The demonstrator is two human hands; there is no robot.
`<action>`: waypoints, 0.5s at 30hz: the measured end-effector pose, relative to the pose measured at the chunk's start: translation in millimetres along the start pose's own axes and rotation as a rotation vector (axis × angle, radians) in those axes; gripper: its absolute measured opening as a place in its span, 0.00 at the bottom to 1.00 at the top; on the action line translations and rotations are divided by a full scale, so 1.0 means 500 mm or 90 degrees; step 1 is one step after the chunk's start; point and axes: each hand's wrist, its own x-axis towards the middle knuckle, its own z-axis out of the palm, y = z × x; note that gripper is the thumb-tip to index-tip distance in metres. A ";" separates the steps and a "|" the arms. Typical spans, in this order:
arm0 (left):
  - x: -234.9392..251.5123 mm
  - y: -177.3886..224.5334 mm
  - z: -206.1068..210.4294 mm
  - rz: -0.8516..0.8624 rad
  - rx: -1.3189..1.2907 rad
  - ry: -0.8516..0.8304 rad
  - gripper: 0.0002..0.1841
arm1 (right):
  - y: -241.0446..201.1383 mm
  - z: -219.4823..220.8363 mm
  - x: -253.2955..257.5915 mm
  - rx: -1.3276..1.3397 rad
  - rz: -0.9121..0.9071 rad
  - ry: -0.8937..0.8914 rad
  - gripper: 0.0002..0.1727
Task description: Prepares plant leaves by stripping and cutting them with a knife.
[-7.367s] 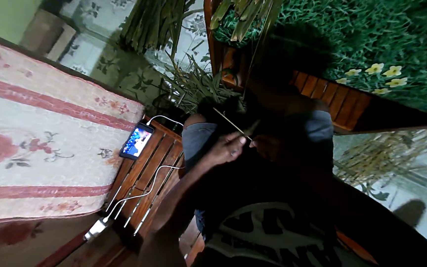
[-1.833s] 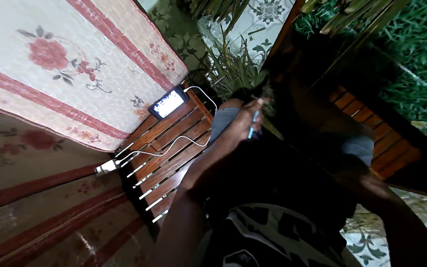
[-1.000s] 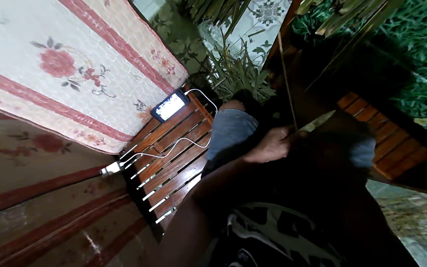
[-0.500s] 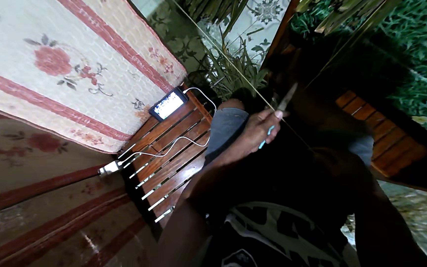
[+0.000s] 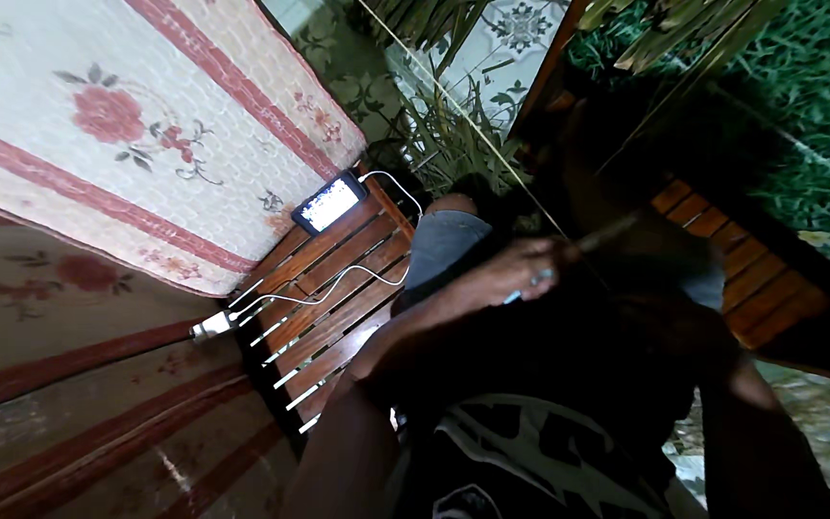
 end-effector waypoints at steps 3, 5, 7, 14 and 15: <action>-0.006 0.048 -0.064 0.131 -0.151 0.080 0.14 | 0.063 -0.009 -0.019 0.009 -0.016 0.023 0.19; -0.009 0.052 -0.086 0.157 -0.176 0.091 0.21 | 0.067 -0.012 -0.024 0.032 0.028 0.025 0.17; 0.002 0.011 -0.068 0.092 -0.125 0.049 0.12 | 0.038 -0.008 -0.020 0.044 0.039 0.028 0.15; 0.007 -0.014 -0.007 0.005 -0.035 0.024 0.12 | 0.023 0.014 0.002 0.054 -0.034 0.067 0.15; 0.006 -0.004 -0.030 0.036 -0.072 0.060 0.13 | 0.033 0.009 -0.004 0.063 -0.005 0.057 0.15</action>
